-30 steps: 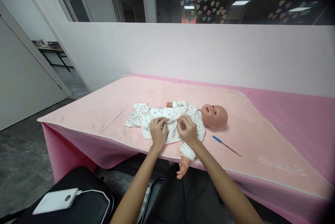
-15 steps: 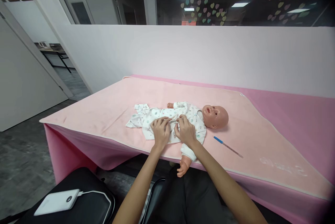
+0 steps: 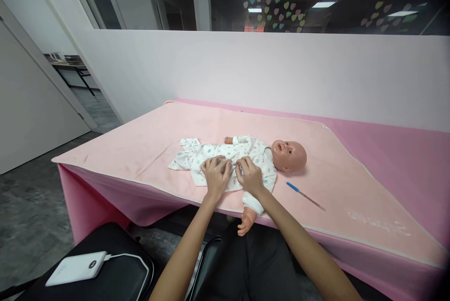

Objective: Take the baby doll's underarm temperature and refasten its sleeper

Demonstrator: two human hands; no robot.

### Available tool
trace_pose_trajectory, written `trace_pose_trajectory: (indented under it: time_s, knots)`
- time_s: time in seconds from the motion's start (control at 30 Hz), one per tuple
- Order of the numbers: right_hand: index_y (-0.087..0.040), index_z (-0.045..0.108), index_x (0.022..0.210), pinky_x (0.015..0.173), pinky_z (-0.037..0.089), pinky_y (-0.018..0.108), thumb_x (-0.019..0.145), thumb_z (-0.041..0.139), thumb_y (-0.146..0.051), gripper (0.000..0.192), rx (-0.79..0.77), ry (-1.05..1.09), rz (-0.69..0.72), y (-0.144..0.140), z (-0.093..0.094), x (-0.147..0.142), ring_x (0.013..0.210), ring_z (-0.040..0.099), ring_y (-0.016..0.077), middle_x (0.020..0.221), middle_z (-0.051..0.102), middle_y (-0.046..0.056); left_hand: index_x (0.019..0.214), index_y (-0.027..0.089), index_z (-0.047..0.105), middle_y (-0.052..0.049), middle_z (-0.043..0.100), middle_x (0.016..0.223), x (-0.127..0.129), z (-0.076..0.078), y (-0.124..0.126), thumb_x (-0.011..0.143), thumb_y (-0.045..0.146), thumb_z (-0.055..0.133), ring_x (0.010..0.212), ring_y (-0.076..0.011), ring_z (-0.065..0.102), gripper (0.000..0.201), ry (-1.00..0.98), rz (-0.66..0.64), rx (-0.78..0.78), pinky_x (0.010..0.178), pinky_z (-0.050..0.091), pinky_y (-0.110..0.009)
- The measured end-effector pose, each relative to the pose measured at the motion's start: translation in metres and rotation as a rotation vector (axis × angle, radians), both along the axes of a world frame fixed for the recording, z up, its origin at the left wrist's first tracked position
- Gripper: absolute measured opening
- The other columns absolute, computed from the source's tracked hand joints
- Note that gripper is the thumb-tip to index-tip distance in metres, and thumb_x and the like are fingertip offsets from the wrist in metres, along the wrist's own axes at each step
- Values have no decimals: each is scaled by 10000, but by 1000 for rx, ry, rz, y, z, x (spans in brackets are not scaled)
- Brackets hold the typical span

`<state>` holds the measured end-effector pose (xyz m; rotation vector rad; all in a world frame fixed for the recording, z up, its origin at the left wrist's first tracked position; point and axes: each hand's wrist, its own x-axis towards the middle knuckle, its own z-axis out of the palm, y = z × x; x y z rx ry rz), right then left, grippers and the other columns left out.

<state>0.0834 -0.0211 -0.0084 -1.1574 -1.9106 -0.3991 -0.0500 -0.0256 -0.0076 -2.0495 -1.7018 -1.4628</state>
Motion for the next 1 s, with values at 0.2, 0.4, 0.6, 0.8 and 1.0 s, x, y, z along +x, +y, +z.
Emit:
trace_pose_trajectory:
  time_s: [0.2,0.4,0.6,0.8,1.0]
  knots:
    - [-185,572,928,590,395,209,920,401,-220,174,-25,72,63,1,0,1,723,587,112,867,627,37,963,295,663,-30,573,1117,1,3,-5,839,318,529,1050,-202,506,183,-5,-65,72,962,235,-403]
    - [-190,587,935,607,391,201,919,404,-219,185,-57,82,25,3,-2,0,739,592,109,873,631,28,695,216,628,-40,571,1105,3,2,-5,792,317,573,1050,-223,499,151,29,-9,58,967,214,-422]
    - [-194,596,939,604,383,195,913,399,-209,200,-89,55,-2,2,-1,0,735,589,102,884,627,25,708,208,562,-31,587,1062,3,2,-3,752,263,574,1022,-218,490,71,72,-41,9,957,227,-408]
    - [-196,601,943,603,379,199,882,429,-193,183,-105,44,-8,2,-2,0,736,583,104,892,623,24,858,220,554,-37,605,986,3,3,-2,725,199,553,991,-228,497,135,35,-21,-54,936,256,-400]
    - [-200,606,943,612,374,205,879,429,-195,188,-137,49,-18,3,-3,-1,757,587,117,899,633,24,935,251,628,-55,535,1171,5,4,-5,773,265,542,1095,-250,453,184,145,-29,-30,985,204,-439]
